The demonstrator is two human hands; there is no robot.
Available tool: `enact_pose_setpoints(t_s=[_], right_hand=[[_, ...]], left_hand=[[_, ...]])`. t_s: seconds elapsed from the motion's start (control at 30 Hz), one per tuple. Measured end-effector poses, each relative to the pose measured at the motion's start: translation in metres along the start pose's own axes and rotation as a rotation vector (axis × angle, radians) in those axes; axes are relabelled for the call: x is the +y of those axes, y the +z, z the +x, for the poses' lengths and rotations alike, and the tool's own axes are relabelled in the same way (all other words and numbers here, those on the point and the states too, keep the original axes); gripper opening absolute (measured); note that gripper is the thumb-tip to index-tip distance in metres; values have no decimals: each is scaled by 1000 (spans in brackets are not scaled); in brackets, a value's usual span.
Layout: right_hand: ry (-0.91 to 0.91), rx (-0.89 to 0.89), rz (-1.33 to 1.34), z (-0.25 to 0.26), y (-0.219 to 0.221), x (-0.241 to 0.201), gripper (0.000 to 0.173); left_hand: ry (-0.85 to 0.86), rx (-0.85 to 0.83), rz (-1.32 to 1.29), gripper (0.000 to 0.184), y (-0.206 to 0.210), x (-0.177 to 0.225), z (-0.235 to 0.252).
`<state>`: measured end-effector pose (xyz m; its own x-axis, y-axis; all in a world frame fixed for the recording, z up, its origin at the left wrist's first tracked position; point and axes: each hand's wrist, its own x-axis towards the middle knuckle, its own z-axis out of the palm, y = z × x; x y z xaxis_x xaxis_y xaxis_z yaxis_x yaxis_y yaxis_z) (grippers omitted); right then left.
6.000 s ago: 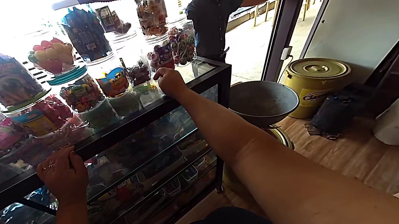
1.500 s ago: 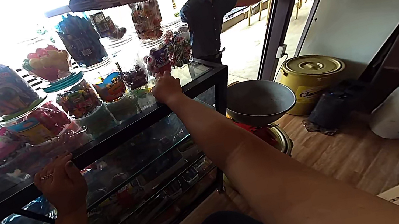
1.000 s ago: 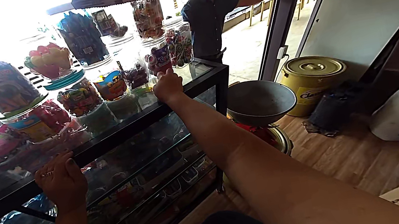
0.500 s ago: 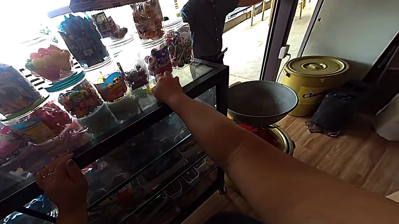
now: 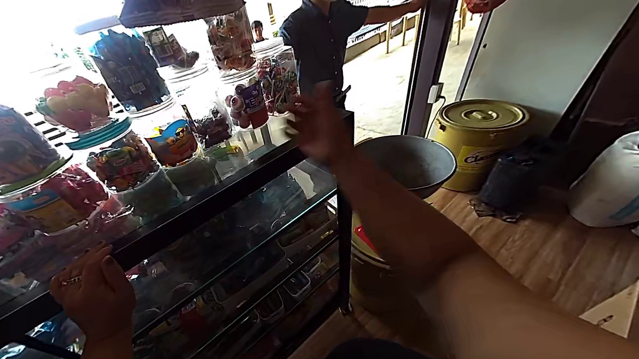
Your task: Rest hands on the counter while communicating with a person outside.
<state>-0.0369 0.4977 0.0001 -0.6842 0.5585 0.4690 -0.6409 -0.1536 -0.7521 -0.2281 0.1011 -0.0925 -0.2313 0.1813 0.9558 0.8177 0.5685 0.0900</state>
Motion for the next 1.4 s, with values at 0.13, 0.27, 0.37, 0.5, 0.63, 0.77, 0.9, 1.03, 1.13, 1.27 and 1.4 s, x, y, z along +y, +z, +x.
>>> enact_pose_setpoints(t_s=[0.13, 0.27, 0.37, 0.5, 0.63, 0.77, 0.9, 1.03, 1.13, 1.27, 1.4], right_hand=[[-479, -6, 92, -97, -169, -112, 82], [-729, 216, 118, -226, -266, -199, 77], [-760, 309, 188, -284, -276, -219, 69], [-570, 347, 70, -283, -271, -191, 80], [-190, 348, -419, -225, -191, -163, 72], [-220, -54, -390, -165, -82, -174, 88], [-246, -262, -394, -138, -17, -224, 83], [-169, -184, -595, -202, -86, -251, 87], [-235, -113, -246, -265, -198, -232, 63], [-365, 570, 444, -283, -215, -169, 48], [45, 749, -100, -205, -92, -95, 24]], left_hand=[[-21, -10, 14, 48, 0, 1, -2], [-25, -31, 1, 49, 4, -2, -4], [-50, -74, -7, 50, 0, 3, -5], [-83, -89, -6, 52, -2, 13, 3], [-127, -194, 33, 59, -8, 17, 8], [-136, -300, 60, 58, -16, 11, 6], [-152, -277, 52, 53, -10, 3, 5], [-103, -241, 39, 53, -16, 17, 7], [-112, -175, -7, 51, -15, 19, 7], [-49, -133, -45, 51, -5, 7, 2], [14, -131, -44, 52, -9, -1, 1]])
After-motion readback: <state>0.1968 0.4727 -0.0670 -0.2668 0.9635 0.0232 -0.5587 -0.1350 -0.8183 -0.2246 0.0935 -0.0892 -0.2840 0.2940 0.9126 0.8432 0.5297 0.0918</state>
